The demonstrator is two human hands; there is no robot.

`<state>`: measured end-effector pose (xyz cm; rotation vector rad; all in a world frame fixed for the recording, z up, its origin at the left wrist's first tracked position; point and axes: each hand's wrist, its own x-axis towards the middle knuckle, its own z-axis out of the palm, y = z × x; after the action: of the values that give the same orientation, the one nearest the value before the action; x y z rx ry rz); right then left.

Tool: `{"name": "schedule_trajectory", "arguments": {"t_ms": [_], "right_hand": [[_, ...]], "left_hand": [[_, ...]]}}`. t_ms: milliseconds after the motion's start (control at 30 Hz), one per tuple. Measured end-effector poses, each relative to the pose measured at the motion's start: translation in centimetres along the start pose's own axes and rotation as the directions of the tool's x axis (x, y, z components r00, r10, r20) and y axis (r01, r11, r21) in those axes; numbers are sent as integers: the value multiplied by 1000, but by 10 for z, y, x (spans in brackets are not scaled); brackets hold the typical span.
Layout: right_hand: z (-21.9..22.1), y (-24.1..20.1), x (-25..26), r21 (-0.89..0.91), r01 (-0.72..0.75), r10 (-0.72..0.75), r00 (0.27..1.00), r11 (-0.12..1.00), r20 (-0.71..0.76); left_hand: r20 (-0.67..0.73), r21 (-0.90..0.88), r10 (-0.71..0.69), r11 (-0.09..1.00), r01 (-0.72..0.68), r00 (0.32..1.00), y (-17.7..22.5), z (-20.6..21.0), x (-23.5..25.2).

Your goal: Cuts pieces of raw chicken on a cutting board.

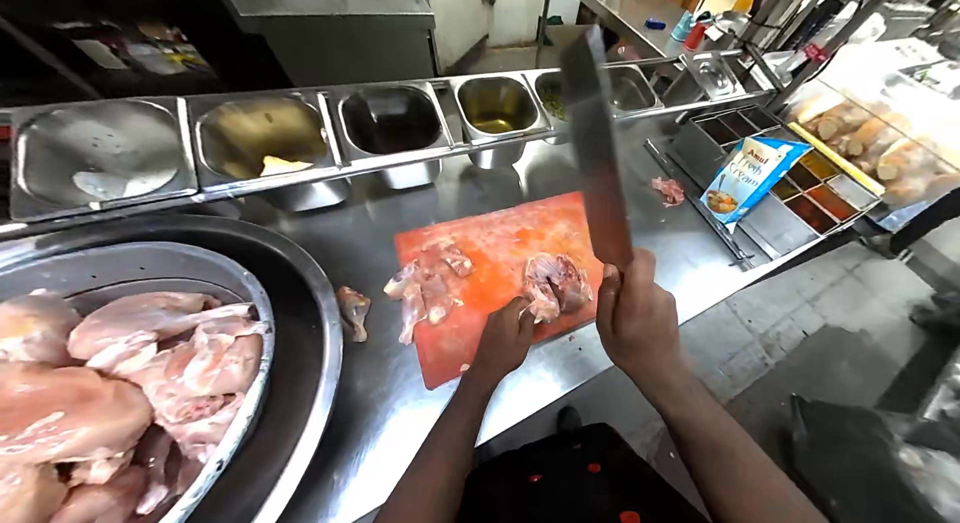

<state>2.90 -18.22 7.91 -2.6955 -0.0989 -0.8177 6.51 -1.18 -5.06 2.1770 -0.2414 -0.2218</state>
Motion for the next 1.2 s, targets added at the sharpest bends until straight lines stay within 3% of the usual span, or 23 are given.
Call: {"name": "schedule_trajectory", "arguments": {"t_ms": [33,67,100,133,167,200,233,500,600,700,767,900,1000,1067,1200], "right_hand": [[12,0,-5,7,-22,22,1000,1000,-5],[24,1,-11,-8,-92,92,985,996,149],[36,3,-12,-63,-213,219,872,975,438],[54,8,-11,-147,-293,315,682,945,660],[69,12,-9,-218,-317,364,535,923,763],[78,13,-3,-252,-315,381,469,915,797],[80,11,0,-261,-312,384,449,914,807],[85,2,17,-260,-286,368,444,922,817],[63,0,-5,-254,-286,360,423,924,832],[25,8,-31,-321,-277,396,286,906,872],[21,6,-27,-343,-258,406,251,903,879],[56,7,0,-298,-272,383,356,915,852],[71,42,6,-163,-314,294,430,935,854],[73,68,12,-85,-374,252,427,924,868],[78,91,22,-48,-454,269,435,889,859]], "left_hand": [[3,2,-1,1000,1,1000,1,-2,0],[13,7,3,1000,-3,1000,1,-4,1],[21,9,8,1000,-9,1000,1,-5,3],[33,9,4,1000,-4,999,1,-6,2],[36,9,5,1000,-5,999,2,-8,-1],[28,8,11,1000,-11,1000,4,-11,1],[22,9,10,1000,-11,1000,5,-13,-2],[43,104,-5,995,1,999,1,-25,-8],[17,121,-45,992,43,999,3,-25,-11],[46,95,-87,992,83,995,-2,-28,-18],[66,63,-88,995,84,994,-5,-29,-28],[-20,8,5,1000,-5,1000,-9,-38,-47],[-44,47,41,998,-39,998,-14,-58,-50],[-9,190,62,980,-60,998,-5,-81,-49],[127,514,60,849,-118,990,54,-115,-24]]}}
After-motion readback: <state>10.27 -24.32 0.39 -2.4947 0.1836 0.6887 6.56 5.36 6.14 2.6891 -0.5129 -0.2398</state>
